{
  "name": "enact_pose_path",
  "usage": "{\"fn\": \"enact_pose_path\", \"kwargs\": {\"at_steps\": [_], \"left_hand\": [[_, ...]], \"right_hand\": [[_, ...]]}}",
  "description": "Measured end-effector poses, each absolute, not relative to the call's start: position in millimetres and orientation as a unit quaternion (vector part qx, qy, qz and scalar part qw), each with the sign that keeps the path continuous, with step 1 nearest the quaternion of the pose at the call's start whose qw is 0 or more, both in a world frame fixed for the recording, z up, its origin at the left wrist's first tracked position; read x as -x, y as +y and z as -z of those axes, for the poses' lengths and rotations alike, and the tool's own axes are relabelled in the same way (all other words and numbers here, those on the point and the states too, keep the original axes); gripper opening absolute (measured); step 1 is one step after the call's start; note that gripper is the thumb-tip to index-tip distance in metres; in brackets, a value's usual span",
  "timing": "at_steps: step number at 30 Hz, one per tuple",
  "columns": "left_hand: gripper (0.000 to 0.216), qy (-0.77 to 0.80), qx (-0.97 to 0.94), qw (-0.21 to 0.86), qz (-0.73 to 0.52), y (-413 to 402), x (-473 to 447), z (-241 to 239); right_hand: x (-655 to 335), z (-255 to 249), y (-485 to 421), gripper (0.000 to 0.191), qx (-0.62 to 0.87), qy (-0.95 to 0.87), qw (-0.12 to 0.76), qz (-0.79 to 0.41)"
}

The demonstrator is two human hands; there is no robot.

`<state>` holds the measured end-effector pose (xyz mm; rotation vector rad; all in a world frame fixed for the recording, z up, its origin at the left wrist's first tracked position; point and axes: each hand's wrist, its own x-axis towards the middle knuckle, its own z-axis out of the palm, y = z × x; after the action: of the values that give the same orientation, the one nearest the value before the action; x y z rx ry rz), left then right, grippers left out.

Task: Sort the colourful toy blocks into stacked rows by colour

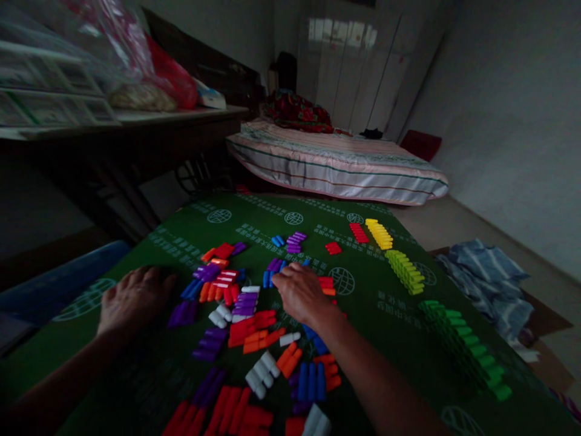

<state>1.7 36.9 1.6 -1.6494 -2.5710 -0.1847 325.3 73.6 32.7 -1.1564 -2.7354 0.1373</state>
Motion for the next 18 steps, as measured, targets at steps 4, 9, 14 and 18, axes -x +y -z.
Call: {"fn": "enact_pose_path", "kwargs": {"at_steps": [4, 9, 14, 18], "left_hand": [[0.066, -0.843, 0.533, 0.036, 0.062, 37.5, -1.4, -3.9], [0.066, -0.842, 0.535, 0.035, 0.058, 36.5, -2.8, -5.5], [0.066, -0.841, 0.538, 0.038, 0.054, 35.9, -1.6, -3.3], [0.068, -0.845, 0.532, 0.032, 0.049, 37.4, -0.4, -4.9]], "right_hand": [[-292.7, -28.9, 84.3, 0.021, 0.372, -0.928, 0.011, 0.006], [-285.1, -14.1, 89.3, 0.024, 0.371, -0.926, 0.055, -0.035], [-314.0, 8.6, 115.6, 0.025, 0.428, -0.74, 0.382, -0.351], [-376.9, 22.6, 154.4, 0.03, 0.568, -0.548, 0.506, -0.347]]}}
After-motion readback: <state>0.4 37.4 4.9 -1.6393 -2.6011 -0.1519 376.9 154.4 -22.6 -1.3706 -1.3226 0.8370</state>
